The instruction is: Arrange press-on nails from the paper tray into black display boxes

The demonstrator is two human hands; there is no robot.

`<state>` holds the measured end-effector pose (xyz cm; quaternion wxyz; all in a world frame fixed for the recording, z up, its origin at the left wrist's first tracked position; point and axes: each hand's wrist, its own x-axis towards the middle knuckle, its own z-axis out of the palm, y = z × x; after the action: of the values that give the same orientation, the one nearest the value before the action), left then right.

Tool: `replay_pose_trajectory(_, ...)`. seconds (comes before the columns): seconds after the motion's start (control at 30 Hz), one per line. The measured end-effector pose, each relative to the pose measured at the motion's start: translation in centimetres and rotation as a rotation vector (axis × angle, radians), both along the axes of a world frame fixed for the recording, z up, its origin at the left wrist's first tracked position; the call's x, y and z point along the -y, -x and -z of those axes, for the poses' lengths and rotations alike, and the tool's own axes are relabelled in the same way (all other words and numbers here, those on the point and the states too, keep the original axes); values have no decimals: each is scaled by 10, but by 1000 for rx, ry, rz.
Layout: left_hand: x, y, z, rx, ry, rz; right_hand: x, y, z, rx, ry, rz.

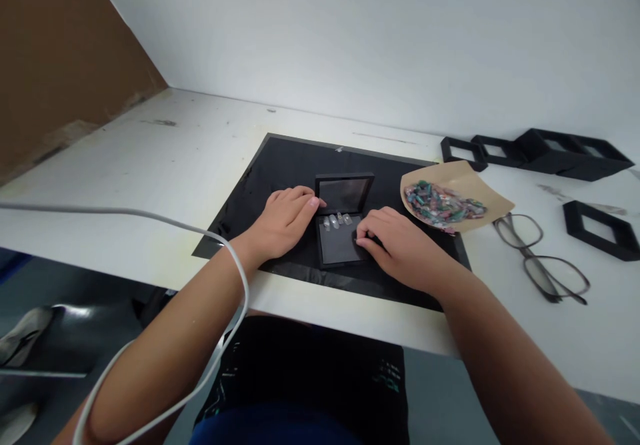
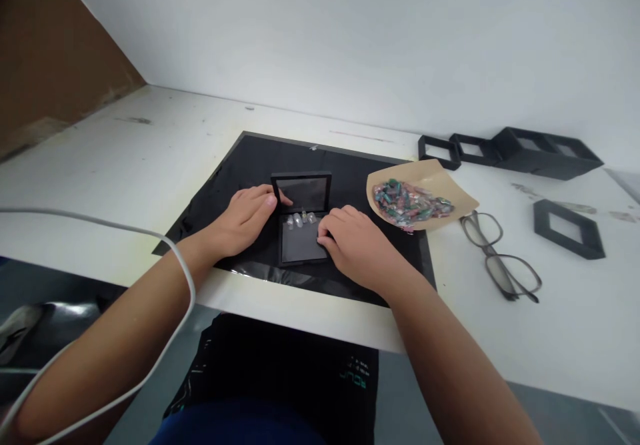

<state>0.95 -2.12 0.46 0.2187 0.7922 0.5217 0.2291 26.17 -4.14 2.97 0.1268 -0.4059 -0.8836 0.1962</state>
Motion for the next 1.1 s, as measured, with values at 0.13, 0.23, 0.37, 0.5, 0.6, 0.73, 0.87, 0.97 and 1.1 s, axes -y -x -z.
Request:
replay_pose_trajectory(0.13, 0, 0, 0, -2, 3, -2, 7, -7, -10, -439, 424, -2)
replay_pose_trajectory(0.23, 0, 1, 0, -7, 8, 6, 15, -8, -17, -834, 853, -172)
replay_pose_trajectory(0.37, 0, 1, -1, -24, 9, 22, 20, -6, -19, -1006, 1044, -283)
replay_pose_trajectory(0.5, 1, 1, -2, -36, 9, 19, 21, -5, -16, -1035, 1074, -256)
replay_pose_trajectory(0.6, 1, 0, -3, -40, 9, 18, 23, -5, -16, -1003, 1108, -272)
replay_pose_trajectory(0.73, 1, 0, -3, -42, 14, 18, 29, -5, -20, -1006, 1157, -330)
replay_pose_trajectory(0.87, 1, 0, -3, -54, 5, 22, 35, -6, -24, -1059, 1160, -307)
replay_pose_trajectory(0.97, 1, 0, -4, -66, 3, 25, 36, -8, -25, -1039, 1209, -292)
replay_pose_trajectory(1.1, 2, 0, -5, -59, 8, 21, 38, -12, -25, -1075, 1330, -350)
